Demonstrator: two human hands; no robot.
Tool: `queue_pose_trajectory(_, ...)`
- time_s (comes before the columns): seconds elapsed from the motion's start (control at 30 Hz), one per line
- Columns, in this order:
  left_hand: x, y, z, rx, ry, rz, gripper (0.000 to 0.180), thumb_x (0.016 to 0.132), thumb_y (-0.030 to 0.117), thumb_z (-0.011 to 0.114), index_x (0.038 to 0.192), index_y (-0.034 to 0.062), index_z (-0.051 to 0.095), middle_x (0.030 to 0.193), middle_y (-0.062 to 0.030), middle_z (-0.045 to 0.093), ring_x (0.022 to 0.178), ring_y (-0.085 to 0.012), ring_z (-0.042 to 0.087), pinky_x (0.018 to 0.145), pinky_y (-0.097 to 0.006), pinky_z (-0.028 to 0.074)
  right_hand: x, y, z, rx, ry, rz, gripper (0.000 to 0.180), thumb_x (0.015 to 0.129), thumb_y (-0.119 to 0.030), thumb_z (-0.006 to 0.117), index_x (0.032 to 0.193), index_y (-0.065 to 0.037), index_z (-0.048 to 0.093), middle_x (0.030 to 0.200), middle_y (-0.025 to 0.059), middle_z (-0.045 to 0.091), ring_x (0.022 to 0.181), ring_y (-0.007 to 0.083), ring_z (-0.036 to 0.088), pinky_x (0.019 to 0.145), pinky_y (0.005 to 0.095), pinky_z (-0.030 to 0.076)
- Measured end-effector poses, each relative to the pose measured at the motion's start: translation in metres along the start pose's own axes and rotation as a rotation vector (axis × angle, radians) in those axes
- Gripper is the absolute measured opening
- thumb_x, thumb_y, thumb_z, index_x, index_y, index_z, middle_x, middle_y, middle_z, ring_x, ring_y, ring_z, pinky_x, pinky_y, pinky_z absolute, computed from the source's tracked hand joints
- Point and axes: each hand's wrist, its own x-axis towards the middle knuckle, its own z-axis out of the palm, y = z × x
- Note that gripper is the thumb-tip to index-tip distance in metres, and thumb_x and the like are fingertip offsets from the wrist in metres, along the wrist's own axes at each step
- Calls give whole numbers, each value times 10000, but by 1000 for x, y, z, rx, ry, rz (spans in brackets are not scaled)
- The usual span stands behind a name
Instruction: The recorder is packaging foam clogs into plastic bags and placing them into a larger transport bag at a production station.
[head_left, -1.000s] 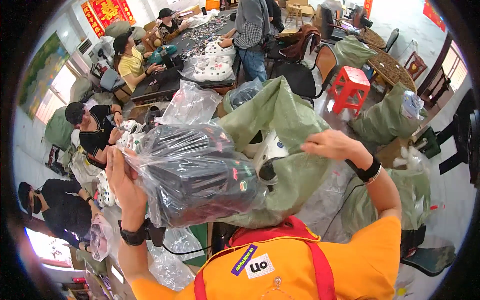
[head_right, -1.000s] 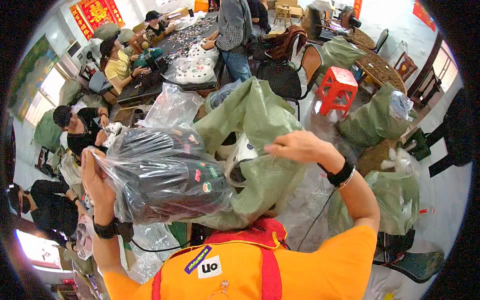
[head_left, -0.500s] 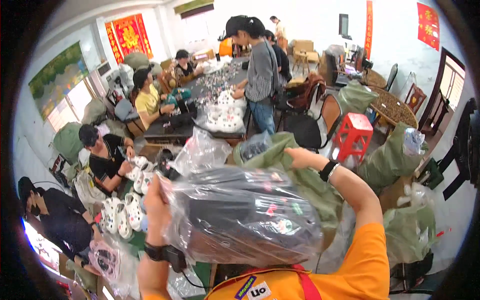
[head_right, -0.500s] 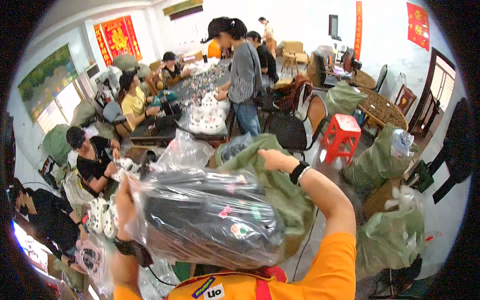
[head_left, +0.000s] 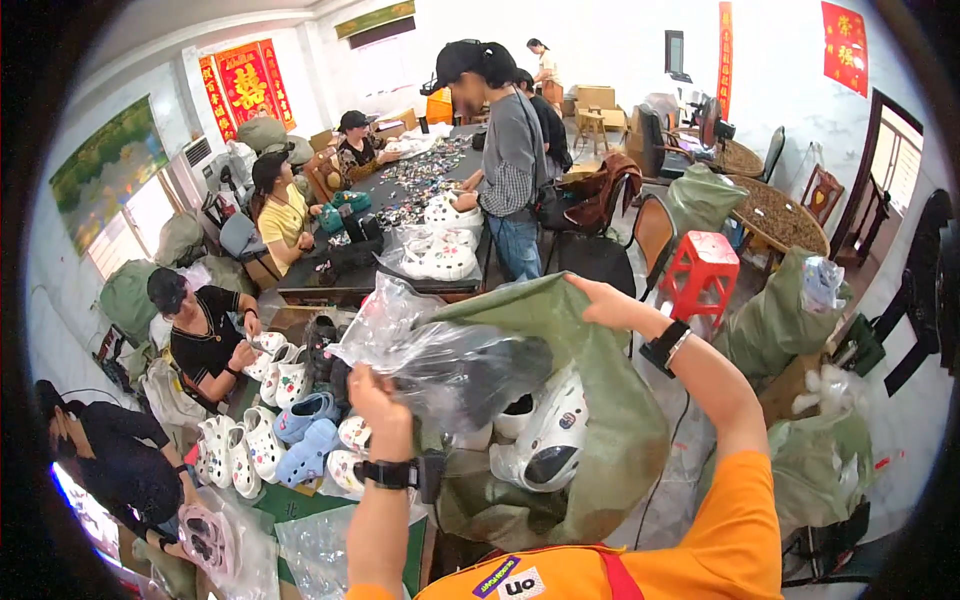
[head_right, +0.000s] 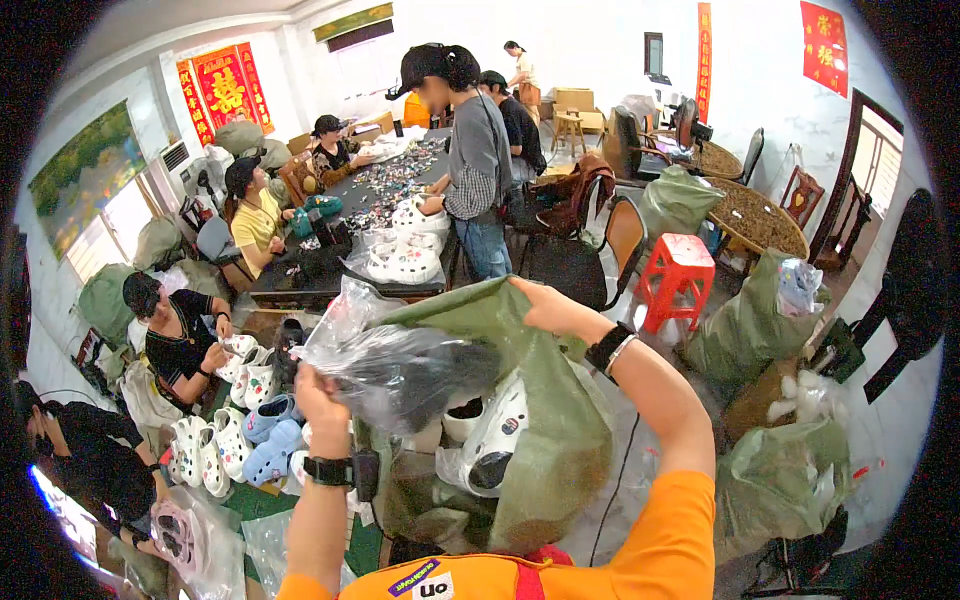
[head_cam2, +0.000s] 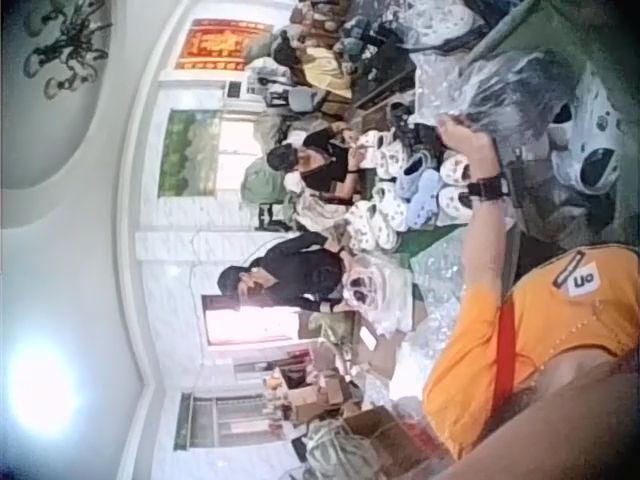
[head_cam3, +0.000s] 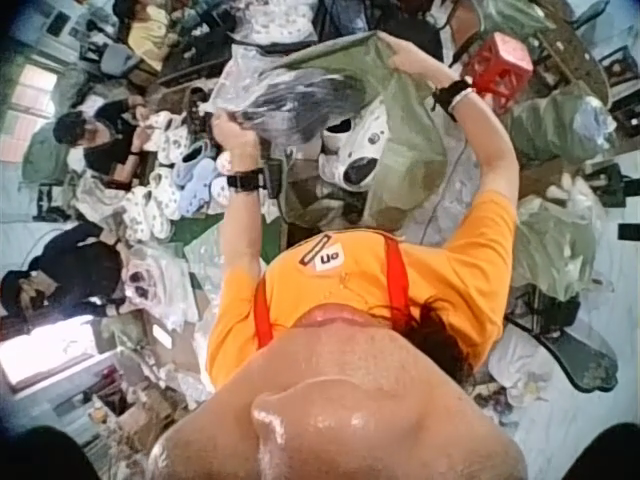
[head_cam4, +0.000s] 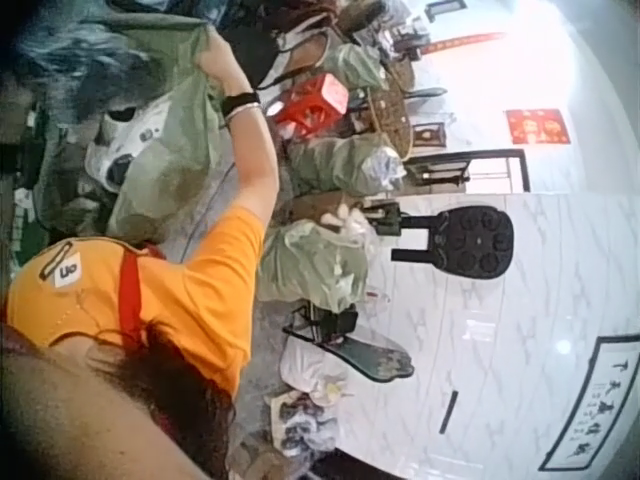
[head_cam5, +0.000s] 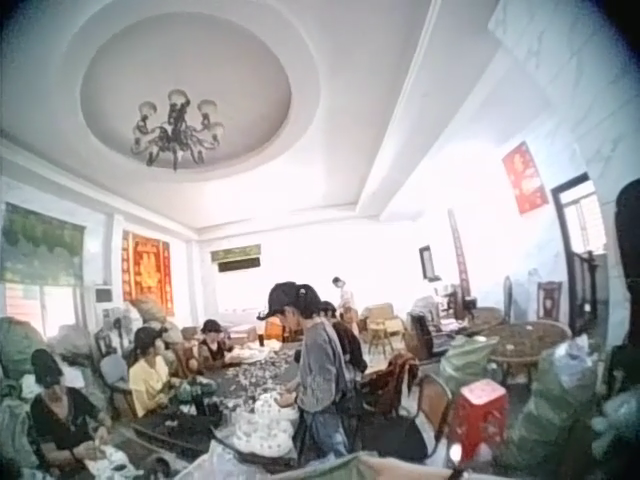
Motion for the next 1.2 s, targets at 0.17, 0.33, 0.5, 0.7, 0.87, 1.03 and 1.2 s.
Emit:
queue_pose_trajectory(0.17,-54,-16,67,-95,-163,-224,149,861,166,465,749,67,460,686,-17,448,555,-102,364,507,-221,302,10,26,-11,-85,147,-115,729,612,16,498,1293,40,238,1300,185,348,1180,209,366,954,239,285)
queue_pose_trajectory(0.33,-68,-71,52,182,-561,-257,144,871,167,434,796,54,482,732,-26,512,598,-107,439,568,-241,361,11,-4,-3,351,-5,-2,701,635,63,435,1307,15,242,1313,116,338,1178,148,336,953,219,257)
queue_pose_trajectory(0.5,-78,-89,52,408,-676,-320,166,878,185,438,795,47,476,671,3,468,550,-79,431,542,-220,342,-6,19,3,468,67,-50,704,635,65,429,1313,-10,253,1257,97,409,1058,120,428,881,204,330)
queue_pose_trajectory(0.7,-74,-95,59,553,-741,-200,177,876,185,441,770,47,470,652,-18,476,562,-76,424,513,-219,336,-12,-10,35,318,-28,-128,706,633,47,437,1312,-19,257,1239,126,428,1018,143,456,832,220,362)
queue_pose_trajectory(0.87,-72,-91,45,847,-910,-21,193,838,177,468,935,14,502,895,-161,541,776,-327,514,694,-356,397,-21,-8,51,206,-61,-9,717,633,6,464,1313,-18,237,1235,204,417,1090,205,443,877,254,344)
queue_pose_trajectory(1.03,-64,-38,18,846,-688,392,369,819,141,466,1174,58,414,1120,-167,456,1021,-291,452,832,-350,361,-19,-1,53,146,-35,-81,699,639,14,458,1307,-22,255,1258,193,392,1188,243,359,946,259,274)
queue_pose_trajectory(1.2,-51,-61,-85,1744,-501,594,690,683,165,582,1290,111,260,1248,-180,315,1150,-319,299,891,-468,259,0,-15,65,296,-78,1,649,663,2,462,1290,-10,296,1226,139,434,1125,190,408,928,245,288)
